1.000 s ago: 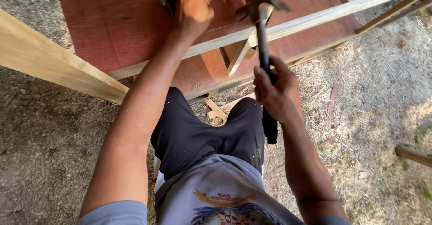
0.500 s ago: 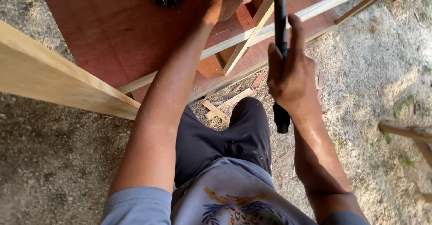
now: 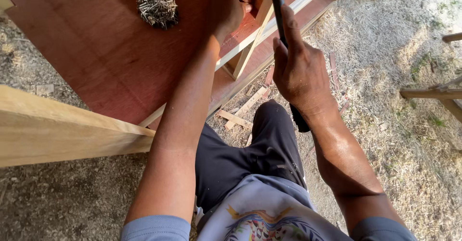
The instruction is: The person hammers nails into a wooden frame using a hammer. They repeatedly pick up nails from a pile on a red board and drive them into the frame while kneeling on the ground.
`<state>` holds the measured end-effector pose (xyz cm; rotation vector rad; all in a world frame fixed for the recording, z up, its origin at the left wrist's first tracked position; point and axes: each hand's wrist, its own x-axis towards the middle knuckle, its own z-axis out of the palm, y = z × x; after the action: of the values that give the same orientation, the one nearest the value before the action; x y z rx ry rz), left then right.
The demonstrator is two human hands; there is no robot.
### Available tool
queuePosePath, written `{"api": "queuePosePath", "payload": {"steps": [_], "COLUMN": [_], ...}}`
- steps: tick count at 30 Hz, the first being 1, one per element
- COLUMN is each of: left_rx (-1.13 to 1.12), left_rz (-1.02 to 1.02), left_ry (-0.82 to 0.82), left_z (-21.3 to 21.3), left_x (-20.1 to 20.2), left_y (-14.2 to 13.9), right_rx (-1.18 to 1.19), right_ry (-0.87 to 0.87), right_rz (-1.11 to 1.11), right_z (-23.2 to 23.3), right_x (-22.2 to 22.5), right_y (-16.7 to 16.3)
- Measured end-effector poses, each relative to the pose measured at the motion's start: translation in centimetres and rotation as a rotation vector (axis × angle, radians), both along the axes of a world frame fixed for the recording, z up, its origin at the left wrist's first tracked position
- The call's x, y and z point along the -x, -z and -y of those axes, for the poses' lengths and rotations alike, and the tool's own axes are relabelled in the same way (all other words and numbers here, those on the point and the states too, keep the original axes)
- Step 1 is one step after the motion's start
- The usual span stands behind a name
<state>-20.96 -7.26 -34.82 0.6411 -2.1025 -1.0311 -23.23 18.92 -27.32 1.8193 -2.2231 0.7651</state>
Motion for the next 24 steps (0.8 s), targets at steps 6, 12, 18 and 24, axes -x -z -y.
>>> {"api": "queuePosePath", "payload": {"steps": [6,12,18,24], "left_rx": [0.101,0.013,0.065,0.081], "left_rz": [0.025,0.053,0.034,0.020], "left_ry": [0.021,0.045,0.046,0.037], "left_z": [0.9,1.4,1.8,1.7], "left_x": [0.7,0.9,1.1,0.6], "left_y": [1.2,2.0,2.3,2.7], "right_rx": [-0.121,0.061,0.034,0.003], "right_ry": [0.083,0.070,0.118,0.104], "right_rz": [0.120,0.141,0.136,0.161], "right_z": [1.6,1.3,1.9,1.6], "right_x": [-1.5,-2.4,-2.7,-2.7], "right_y": [-0.3,-0.8,0.3,0.2]}}
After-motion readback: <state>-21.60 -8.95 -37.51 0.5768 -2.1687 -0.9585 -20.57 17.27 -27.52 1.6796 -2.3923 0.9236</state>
